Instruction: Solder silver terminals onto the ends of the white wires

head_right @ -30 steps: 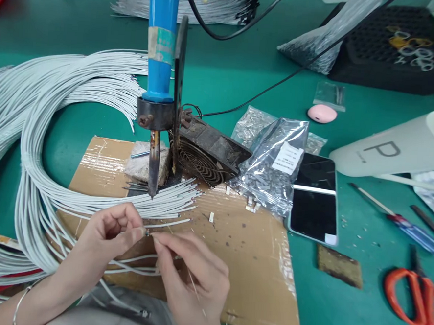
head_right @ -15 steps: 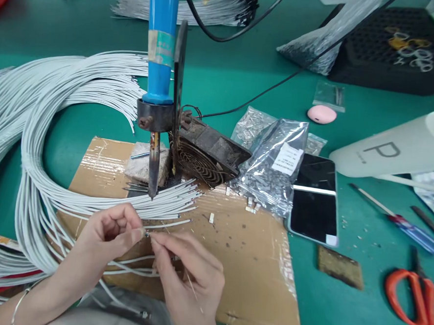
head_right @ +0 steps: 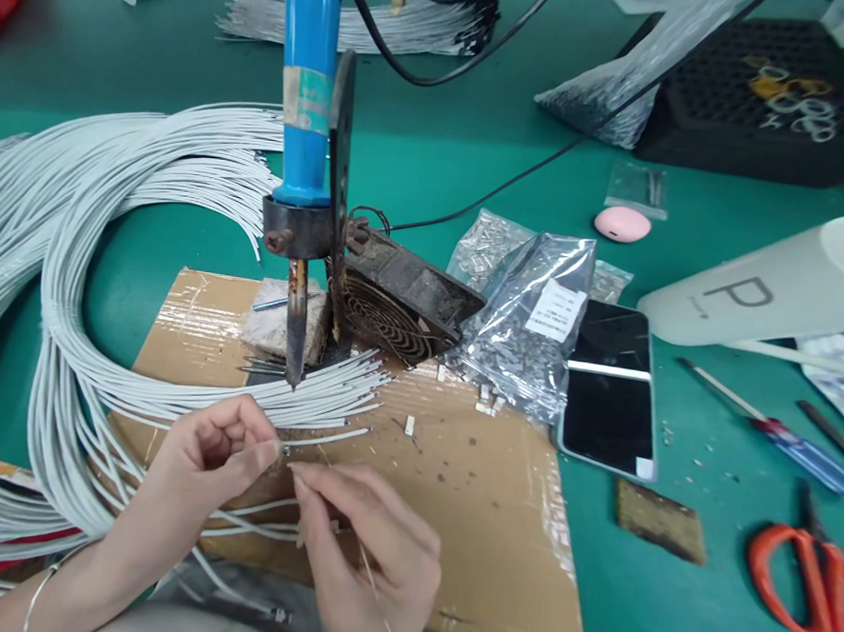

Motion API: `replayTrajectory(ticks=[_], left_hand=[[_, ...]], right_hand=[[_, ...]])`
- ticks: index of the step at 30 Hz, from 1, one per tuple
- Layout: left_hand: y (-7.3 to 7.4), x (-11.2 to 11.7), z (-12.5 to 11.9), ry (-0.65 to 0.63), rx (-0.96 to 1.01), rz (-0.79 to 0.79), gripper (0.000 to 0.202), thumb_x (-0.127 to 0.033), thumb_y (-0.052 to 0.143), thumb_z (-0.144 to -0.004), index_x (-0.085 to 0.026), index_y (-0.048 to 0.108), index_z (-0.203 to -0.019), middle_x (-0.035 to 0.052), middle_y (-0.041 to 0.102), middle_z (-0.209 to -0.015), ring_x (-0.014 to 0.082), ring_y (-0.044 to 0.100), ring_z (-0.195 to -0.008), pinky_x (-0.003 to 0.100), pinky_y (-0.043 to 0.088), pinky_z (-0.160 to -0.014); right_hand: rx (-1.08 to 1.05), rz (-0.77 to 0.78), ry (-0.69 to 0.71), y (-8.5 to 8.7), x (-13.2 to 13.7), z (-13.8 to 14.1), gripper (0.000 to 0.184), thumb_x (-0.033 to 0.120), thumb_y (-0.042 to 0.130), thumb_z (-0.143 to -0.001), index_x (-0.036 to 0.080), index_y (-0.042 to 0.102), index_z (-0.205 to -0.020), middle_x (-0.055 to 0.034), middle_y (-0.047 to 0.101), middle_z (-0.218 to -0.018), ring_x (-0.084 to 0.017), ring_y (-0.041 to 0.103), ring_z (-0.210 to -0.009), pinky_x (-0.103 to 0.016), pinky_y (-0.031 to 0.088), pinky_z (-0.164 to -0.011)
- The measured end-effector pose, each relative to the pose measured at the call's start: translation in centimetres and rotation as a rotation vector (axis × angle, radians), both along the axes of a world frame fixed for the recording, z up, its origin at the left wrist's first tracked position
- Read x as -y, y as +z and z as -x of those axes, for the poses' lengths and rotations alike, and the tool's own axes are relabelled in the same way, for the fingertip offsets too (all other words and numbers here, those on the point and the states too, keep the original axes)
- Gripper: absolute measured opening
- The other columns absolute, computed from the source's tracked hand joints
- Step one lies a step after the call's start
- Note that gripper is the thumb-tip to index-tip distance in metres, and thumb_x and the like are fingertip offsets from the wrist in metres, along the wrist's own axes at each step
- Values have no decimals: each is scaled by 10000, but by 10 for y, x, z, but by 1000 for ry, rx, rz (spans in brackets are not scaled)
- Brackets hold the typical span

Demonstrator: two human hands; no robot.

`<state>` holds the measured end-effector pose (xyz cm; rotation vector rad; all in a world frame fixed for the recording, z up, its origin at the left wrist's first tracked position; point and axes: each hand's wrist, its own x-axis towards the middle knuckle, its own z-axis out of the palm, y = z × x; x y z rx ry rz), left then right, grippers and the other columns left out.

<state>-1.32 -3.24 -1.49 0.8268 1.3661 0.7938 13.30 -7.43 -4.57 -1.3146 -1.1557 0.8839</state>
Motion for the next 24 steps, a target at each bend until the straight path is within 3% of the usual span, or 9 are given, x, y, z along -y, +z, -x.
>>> replayTrajectory(ticks=[5,12,20,24], left_hand=[[2,1,-1,11,-8,-14,214,-230,761,-777,-178,586,-665,-94,407,-526,64,266,-482,181,210,-449],[5,-1,-2,26,22,66,189,-226,797,-738,-169,628,-674,-73,479,-518,64,345,-466,172,275,-444],[3,1,2,16,-15,-35,115,-199,759,-791,-159,684,-714,5,673,-666,85,483,-561,161,366,-506],[3,3,3,6,-74,-59,119,-202,749,-797,-163,683,-706,-5,659,-632,74,420,-522,170,280,-467]], right_hand=[[-73,53,71,2,-4,0,253,97,730,-879,296,861,-964,11,697,-663,-99,619,-483,-190,504,-455],[-282,275,-83,0,-7,-2,30,239,803,-855,216,819,-844,14,658,-563,-111,609,-439,-188,546,-430],[-248,181,69,-2,-20,-5,139,168,752,-890,276,830,-851,16,692,-753,-65,606,-499,-139,517,-445],[-242,181,97,0,-20,-4,157,161,754,-894,295,836,-881,17,700,-773,-65,600,-502,-147,508,-442]])
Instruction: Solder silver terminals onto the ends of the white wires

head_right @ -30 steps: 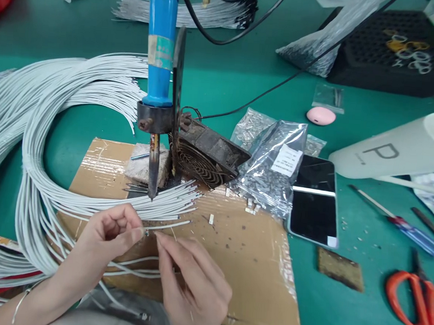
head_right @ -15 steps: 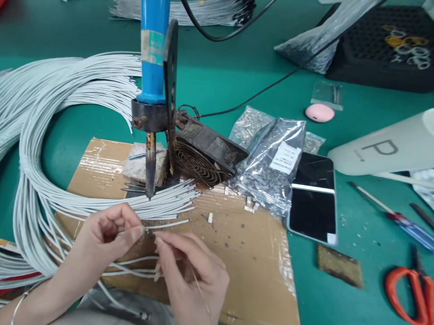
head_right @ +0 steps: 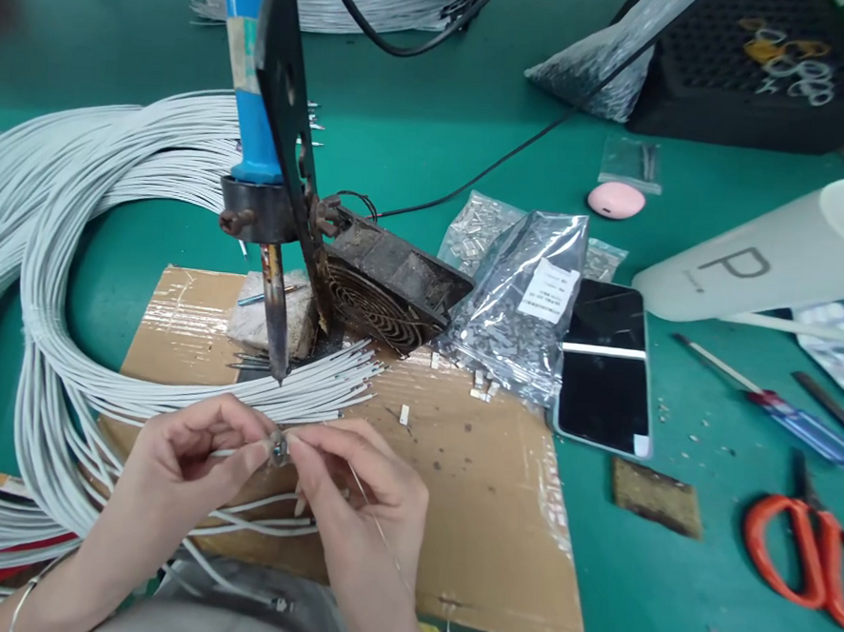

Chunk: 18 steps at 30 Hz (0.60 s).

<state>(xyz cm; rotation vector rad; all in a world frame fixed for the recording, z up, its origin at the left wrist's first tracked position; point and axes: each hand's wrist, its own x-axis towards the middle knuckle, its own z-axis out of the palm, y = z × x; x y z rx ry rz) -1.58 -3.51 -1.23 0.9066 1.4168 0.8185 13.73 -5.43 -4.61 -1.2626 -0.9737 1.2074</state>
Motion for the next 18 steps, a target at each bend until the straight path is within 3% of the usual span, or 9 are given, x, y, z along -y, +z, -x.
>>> replayTrajectory(ticks=[3,9,18], left_hand=[[0,2,0,-7,-25,-1,124,-204,742,-804,-164,683,-703,-7,661,-625,70,395,-508,180,247,-455],[1,1,-2,-3,7,-34,131,-151,731,-804,-171,666,-691,6,721,-691,93,576,-590,164,405,-530],[0,3,-4,4,30,-77,153,-84,711,-786,-182,648,-686,-15,720,-694,93,625,-610,155,468,-567]], right_hand=[[-1,-5,16,1,1,-1,167,158,758,-891,305,837,-887,20,714,-793,-62,600,-491,-151,511,-440],[-17,-4,25,-1,2,-1,186,138,758,-888,306,836,-885,18,719,-816,-55,608,-498,-140,509,-446],[-29,0,48,-3,0,-1,193,170,765,-895,337,853,-937,9,717,-811,-63,603,-509,-145,500,-443]])
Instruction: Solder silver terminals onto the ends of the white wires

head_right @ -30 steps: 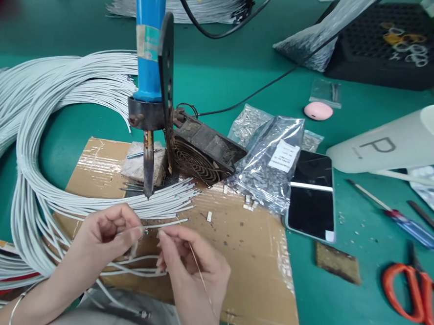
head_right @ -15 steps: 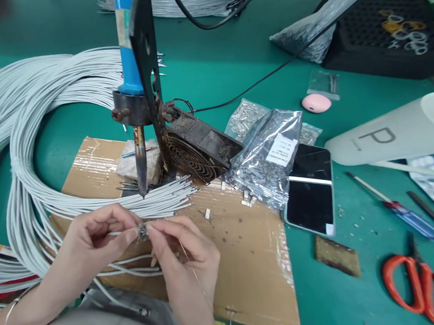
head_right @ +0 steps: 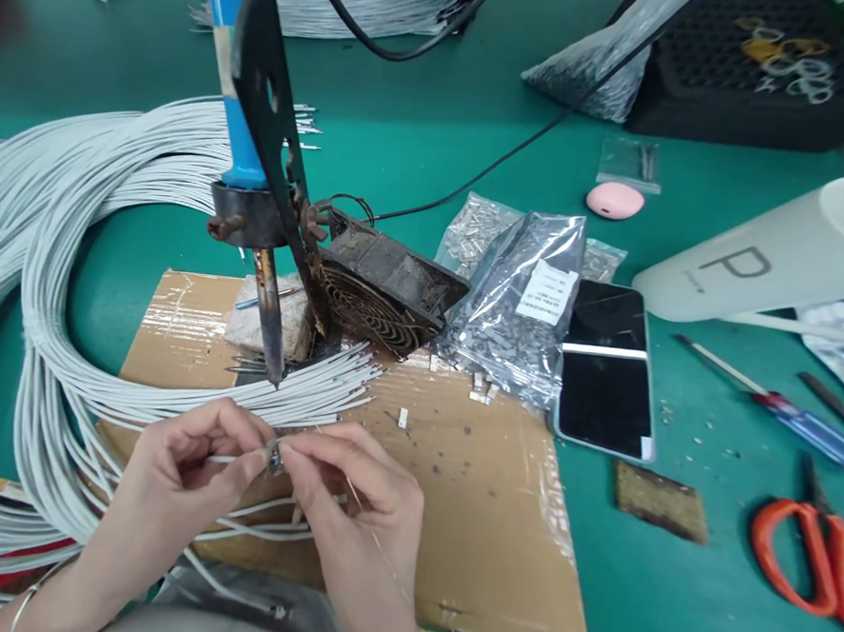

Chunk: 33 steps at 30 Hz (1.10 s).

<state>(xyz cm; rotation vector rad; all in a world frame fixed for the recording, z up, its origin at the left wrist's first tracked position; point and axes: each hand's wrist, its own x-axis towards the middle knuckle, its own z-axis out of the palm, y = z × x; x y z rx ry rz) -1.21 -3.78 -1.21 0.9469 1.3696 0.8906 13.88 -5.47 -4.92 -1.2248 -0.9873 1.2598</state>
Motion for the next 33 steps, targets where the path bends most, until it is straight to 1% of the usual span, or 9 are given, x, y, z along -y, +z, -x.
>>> replayTrajectory(ticks=[6,14,16,20,23,24,26,29,33], left_hand=[[-2,0,-2,14,-17,-23,160,-73,701,-775,-185,646,-676,-13,727,-713,95,652,-637,145,479,-579],[-3,0,-3,14,-44,-53,157,-61,694,-770,-180,647,-678,-14,722,-724,92,667,-660,128,469,-581],[-5,-2,-3,20,-47,-63,149,-71,695,-777,-178,653,-683,-11,724,-726,93,667,-660,132,471,-585],[-3,-6,-3,55,-85,-73,136,-95,715,-763,-174,654,-671,-8,717,-745,88,638,-637,143,444,-559],[1,-10,-5,102,-127,-47,125,-110,727,-739,-172,648,-664,-7,712,-754,82,594,-609,160,414,-541],[3,-12,-6,120,-138,-36,123,-117,729,-736,-172,646,-664,-6,712,-756,84,589,-611,165,410,-544],[5,-15,-7,149,-151,-28,120,-130,727,-739,-174,644,-663,-3,716,-762,91,597,-634,170,414,-562],[3,-19,-6,149,-156,-68,117,-137,727,-748,-177,650,-669,3,724,-770,108,629,-675,176,434,-593],[-5,-20,-3,118,-194,-132,104,-149,718,-768,-188,659,-692,9,737,-785,118,629,-660,189,416,-553]], right_hand=[[40,-15,8,0,2,-1,221,171,757,-903,361,848,-967,19,716,-817,-64,612,-531,-136,499,-448],[141,-75,-15,-3,5,-1,190,175,742,-920,335,828,-976,31,703,-827,-63,609,-539,-148,490,-462],[230,-105,-65,-1,6,0,175,232,661,-986,311,817,-997,15,683,-834,-81,608,-594,-174,497,-510],[311,-29,-138,8,8,4,350,312,404,-1103,302,749,-1159,18,624,-825,-86,554,-602,-213,486,-587],[331,57,-171,13,8,5,288,322,424,-1098,317,638,-1291,44,667,-801,-98,572,-622,-219,487,-631],[343,64,-177,14,8,4,259,324,439,-1091,307,620,-1275,44,685,-806,-107,589,-648,-224,486,-644],[371,36,-162,14,6,1,161,326,468,-1072,271,619,-1084,38,661,-785,-117,583,-675,-228,466,-639],[407,-77,-92,12,1,-3,240,277,511,-1037,230,515,-801,27,570,-771,-116,531,-680,-221,422,-604],[399,-166,-87,12,-5,-1,191,194,559,-999,222,563,-810,-25,667,-1022,-153,646,-932,-245,495,-760]])
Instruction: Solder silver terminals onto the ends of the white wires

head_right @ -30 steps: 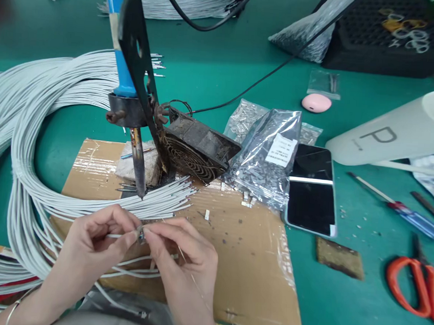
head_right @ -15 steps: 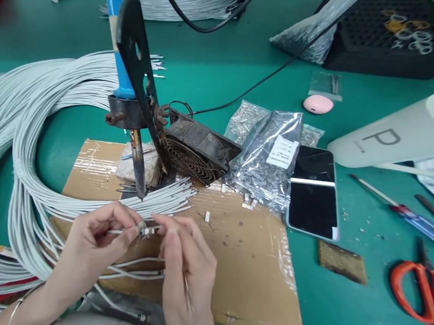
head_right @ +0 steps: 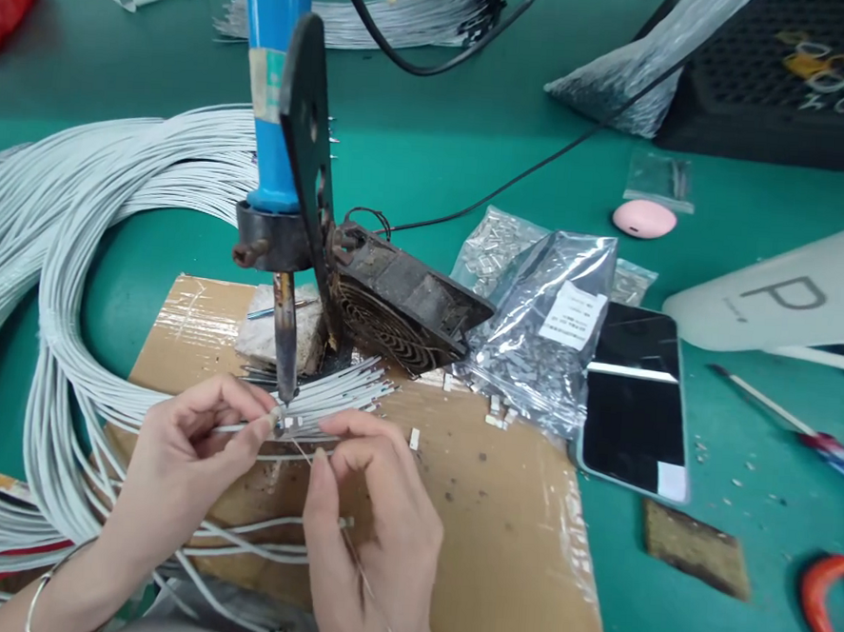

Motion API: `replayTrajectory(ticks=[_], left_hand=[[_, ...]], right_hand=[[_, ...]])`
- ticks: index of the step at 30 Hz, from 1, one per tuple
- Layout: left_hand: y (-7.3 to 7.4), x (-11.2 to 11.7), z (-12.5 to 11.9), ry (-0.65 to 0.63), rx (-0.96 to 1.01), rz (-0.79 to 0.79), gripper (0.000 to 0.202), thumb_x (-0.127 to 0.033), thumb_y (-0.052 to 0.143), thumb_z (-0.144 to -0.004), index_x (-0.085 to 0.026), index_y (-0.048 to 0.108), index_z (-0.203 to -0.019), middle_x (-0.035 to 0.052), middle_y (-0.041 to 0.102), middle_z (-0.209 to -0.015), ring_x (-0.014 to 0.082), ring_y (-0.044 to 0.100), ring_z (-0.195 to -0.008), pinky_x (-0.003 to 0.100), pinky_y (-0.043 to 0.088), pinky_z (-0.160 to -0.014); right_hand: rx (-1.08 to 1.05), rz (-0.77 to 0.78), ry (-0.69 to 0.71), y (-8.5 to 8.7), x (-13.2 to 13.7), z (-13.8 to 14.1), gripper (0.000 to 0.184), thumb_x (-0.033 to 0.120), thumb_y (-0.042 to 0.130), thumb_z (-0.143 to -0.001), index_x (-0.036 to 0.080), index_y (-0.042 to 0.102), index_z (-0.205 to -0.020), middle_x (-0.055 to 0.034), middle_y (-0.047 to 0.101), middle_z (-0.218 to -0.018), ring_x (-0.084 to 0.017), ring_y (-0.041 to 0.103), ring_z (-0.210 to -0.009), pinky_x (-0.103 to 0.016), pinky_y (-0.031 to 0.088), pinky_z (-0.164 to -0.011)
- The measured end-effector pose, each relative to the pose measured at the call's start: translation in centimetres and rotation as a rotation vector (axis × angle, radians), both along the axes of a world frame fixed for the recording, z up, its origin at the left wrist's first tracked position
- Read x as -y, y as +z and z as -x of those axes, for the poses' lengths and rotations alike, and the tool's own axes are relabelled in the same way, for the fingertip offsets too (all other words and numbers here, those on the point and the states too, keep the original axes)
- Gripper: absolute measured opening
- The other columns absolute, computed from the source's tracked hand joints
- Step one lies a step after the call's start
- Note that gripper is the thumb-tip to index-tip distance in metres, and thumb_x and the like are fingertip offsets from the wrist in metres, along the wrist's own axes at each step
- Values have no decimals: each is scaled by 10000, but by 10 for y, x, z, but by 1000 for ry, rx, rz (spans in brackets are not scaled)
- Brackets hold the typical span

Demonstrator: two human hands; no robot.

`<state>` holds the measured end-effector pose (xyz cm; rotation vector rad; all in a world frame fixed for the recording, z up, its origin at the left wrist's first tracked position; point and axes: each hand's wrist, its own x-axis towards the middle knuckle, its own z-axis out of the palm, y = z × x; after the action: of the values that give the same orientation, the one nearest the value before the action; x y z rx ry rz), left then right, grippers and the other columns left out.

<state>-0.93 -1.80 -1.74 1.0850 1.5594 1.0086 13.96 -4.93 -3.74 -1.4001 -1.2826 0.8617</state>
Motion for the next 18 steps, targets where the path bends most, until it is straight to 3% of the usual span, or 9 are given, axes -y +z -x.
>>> replayTrajectory(ticks=[5,11,18], left_hand=[[-3,0,-2,-5,-60,-17,98,-159,694,-782,-197,651,-703,13,740,-795,136,635,-668,207,420,-538],[0,1,-5,-19,-88,-33,105,-136,676,-796,-206,651,-722,10,739,-803,151,666,-736,205,455,-566],[-1,3,-4,-13,-123,-44,108,-132,671,-804,-211,658,-731,12,745,-820,160,679,-762,212,449,-559]], right_hand=[[-23,-44,-44,0,-3,8,148,142,646,-949,221,629,-825,-43,722,-1114,-181,707,-1036,-298,549,-899],[-83,-41,-69,0,-2,13,147,116,688,-917,232,643,-838,-26,782,-1034,-172,756,-942,-255,591,-766],[-79,-33,-76,-1,-2,14,142,134,697,-917,230,640,-829,-37,798,-1030,-191,770,-940,-278,606,-779]])
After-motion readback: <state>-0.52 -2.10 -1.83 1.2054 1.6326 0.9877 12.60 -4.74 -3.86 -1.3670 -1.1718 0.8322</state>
